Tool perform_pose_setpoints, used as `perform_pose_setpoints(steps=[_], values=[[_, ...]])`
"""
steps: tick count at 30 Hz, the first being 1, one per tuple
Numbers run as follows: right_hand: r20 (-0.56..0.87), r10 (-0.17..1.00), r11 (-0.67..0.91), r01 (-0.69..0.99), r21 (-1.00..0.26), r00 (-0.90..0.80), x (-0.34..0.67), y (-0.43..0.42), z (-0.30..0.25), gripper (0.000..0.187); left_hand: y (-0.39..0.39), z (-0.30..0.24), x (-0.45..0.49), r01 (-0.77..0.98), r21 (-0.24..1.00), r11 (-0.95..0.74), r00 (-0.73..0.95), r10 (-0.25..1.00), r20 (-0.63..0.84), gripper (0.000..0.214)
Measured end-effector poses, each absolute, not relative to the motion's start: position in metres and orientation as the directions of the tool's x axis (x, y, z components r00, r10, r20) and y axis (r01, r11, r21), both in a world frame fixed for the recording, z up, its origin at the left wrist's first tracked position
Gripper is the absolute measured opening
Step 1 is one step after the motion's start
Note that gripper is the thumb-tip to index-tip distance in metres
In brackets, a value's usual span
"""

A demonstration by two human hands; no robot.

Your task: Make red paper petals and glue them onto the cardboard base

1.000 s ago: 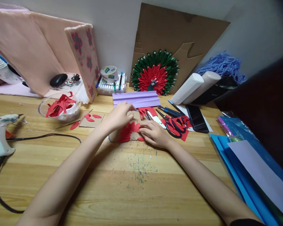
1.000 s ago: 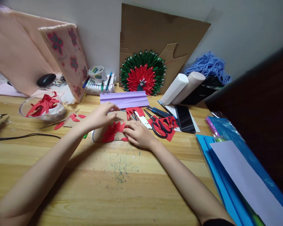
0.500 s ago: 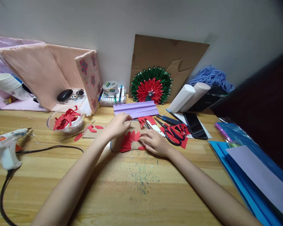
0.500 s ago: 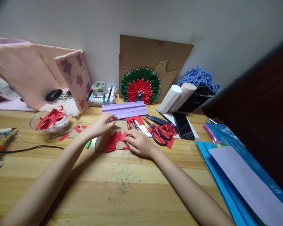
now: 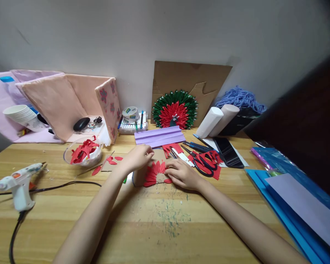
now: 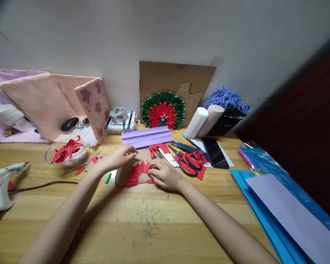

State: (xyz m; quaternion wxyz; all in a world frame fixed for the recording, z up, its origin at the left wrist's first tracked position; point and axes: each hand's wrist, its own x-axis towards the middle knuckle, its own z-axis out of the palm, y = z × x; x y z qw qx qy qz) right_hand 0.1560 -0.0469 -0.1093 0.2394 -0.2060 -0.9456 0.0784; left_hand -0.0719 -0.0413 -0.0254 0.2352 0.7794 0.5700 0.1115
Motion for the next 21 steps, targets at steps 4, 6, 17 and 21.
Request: perform_pose_setpoints(steps=[4,6,17,21], values=[[0.391,0.436,0.896,0.348,-0.278,-0.811,0.1556,-0.0467,-0.1096,0.017,-0.0432,-0.0238,-0.0711,0.828,0.497,-0.259,0.339,0.938,-0.076,0.031],[0.387,0.437,0.894,0.349,-0.280,-0.812,0.1559,-0.0466,-0.1103,0.017,-0.0440,-0.0223,-0.0716,0.824,0.501,-0.264,0.344,0.936,-0.071,0.030],[0.389,0.443,0.894,0.361,-0.266,-0.808,0.1572,-0.0472,-0.1083,0.018,-0.0427,-0.0223,-0.0742,0.823,0.509,-0.252,0.331,0.941,-0.071,0.030],[0.391,0.445,0.893,0.363,-0.267,-0.806,0.1581,-0.0469,-0.1095,0.018,-0.0430,-0.0211,-0.0735,0.826,0.503,-0.254,0.341,0.936,-0.088,0.030]])
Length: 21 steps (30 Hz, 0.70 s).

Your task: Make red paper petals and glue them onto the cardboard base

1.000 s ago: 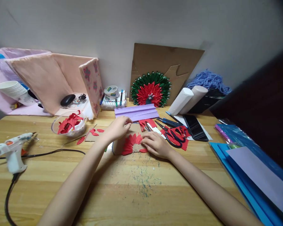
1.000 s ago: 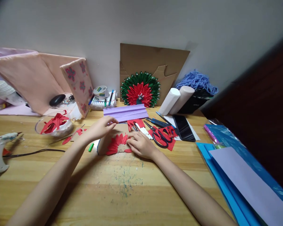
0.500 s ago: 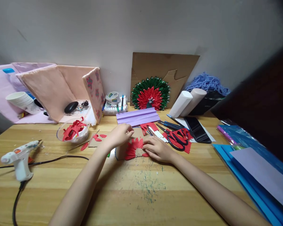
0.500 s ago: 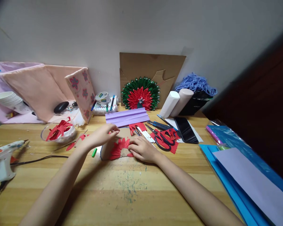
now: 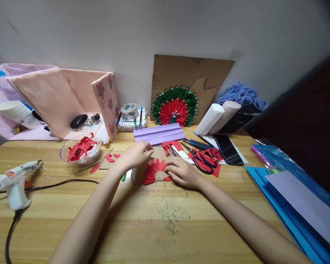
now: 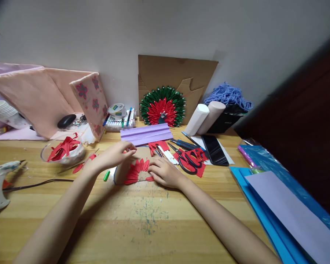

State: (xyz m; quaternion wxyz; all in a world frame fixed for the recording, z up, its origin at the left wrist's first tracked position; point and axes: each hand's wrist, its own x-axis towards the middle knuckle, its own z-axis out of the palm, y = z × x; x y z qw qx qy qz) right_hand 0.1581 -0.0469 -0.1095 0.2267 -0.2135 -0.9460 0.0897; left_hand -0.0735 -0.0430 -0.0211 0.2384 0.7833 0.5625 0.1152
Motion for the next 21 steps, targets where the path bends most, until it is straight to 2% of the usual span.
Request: perform_pose_setpoints(steps=[11,21], values=[[0.428,0.430,0.902,0.360,-0.237,-0.795,0.1589,-0.0474,-0.1111,0.019,-0.0404,-0.0243,-0.0760,0.826,0.498,-0.265,0.346,0.935,-0.077,0.031],[0.370,0.435,0.897,0.355,-0.264,-0.821,0.1591,-0.0475,-0.1110,0.019,-0.0390,-0.0268,-0.0743,0.828,0.503,-0.248,0.337,0.937,-0.093,0.030]])
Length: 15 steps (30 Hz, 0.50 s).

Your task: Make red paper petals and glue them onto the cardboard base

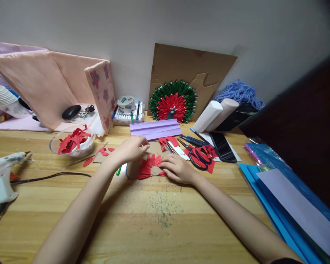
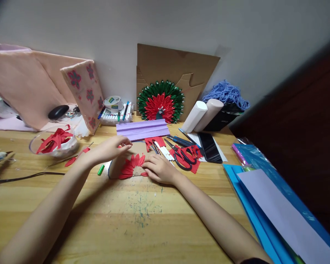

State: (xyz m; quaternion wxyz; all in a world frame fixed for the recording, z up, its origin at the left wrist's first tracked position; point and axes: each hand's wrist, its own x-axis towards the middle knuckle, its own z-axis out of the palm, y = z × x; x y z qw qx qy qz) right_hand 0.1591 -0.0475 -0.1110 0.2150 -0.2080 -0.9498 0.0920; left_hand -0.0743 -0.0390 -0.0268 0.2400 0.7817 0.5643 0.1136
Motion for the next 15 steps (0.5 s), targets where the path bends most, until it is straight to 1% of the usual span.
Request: perform_pose_setpoints(steps=[6,12,15], values=[[0.386,0.426,0.899,0.337,-0.278,-0.819,0.159,-0.049,-0.113,0.019,-0.039,-0.029,-0.073,0.833,0.483,-0.268,0.352,0.932,-0.090,0.030],[0.341,0.445,0.887,0.354,-0.297,-0.828,0.159,-0.050,-0.111,0.020,-0.038,-0.041,-0.066,0.835,0.481,-0.268,0.389,0.906,-0.169,0.027],[0.339,0.450,0.883,0.355,-0.306,-0.826,0.159,-0.050,-0.110,0.020,-0.037,-0.044,-0.067,0.826,0.497,-0.265,0.393,0.904,-0.171,0.028]])
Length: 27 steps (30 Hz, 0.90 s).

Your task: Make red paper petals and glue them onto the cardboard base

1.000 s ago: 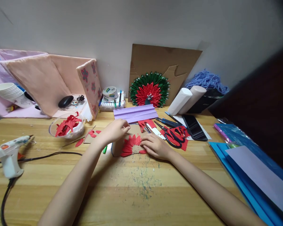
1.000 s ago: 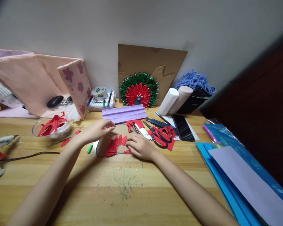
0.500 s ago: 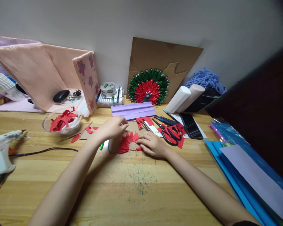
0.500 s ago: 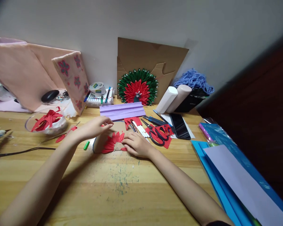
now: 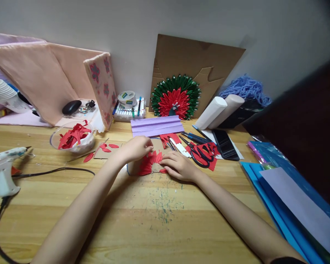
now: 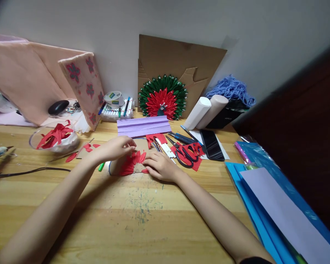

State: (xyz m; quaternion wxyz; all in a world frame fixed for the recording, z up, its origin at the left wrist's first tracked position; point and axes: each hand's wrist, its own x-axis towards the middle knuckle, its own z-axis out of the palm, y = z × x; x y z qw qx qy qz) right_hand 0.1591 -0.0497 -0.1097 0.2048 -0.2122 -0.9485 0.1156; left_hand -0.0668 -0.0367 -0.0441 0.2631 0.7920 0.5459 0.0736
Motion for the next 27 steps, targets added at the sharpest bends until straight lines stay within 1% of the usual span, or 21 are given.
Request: perform_pose_setpoints(steps=[6,8,10,13,15,17,19,23,27], values=[[0.356,0.431,0.896,0.347,-0.277,-0.829,0.159,-0.049,-0.110,0.020,-0.036,-0.040,-0.071,0.825,0.498,-0.266,0.386,0.909,-0.154,0.029],[0.401,0.426,0.902,0.343,-0.263,-0.811,0.160,-0.049,-0.111,0.019,-0.037,-0.036,-0.072,0.834,0.485,-0.263,0.379,0.912,-0.157,0.029],[0.482,0.436,0.900,0.352,-0.259,-0.760,0.162,-0.049,-0.112,0.019,-0.038,-0.032,-0.073,0.845,0.471,-0.254,0.365,0.918,-0.159,0.030],[0.585,0.510,0.859,0.408,-0.309,-0.631,0.165,-0.047,-0.113,0.018,-0.038,-0.026,-0.076,0.853,0.465,-0.239,0.347,0.924,-0.162,0.032],[0.608,0.571,0.818,0.446,-0.363,-0.551,0.167,-0.046,-0.114,0.018,-0.038,-0.025,-0.077,0.852,0.468,-0.236,0.345,0.925,-0.162,0.032],[0.608,0.611,0.788,0.465,-0.404,-0.506,0.168,-0.046,-0.115,0.018,-0.038,-0.026,-0.077,0.852,0.471,-0.230,0.344,0.923,-0.172,0.031],[0.597,0.628,0.775,0.470,-0.422,-0.500,0.168,-0.046,-0.115,0.018,-0.038,-0.029,-0.077,0.851,0.473,-0.226,0.351,0.916,-0.195,0.030],[0.544,0.618,0.786,0.451,-0.422,-0.568,0.167,-0.047,-0.115,0.017,-0.038,-0.036,-0.075,0.843,0.487,-0.228,0.377,0.897,-0.232,0.028],[0.492,0.584,0.812,0.449,-0.373,-0.646,0.165,-0.047,-0.114,0.020,-0.038,-0.040,-0.074,0.838,0.489,-0.242,0.391,0.891,-0.229,0.029]])
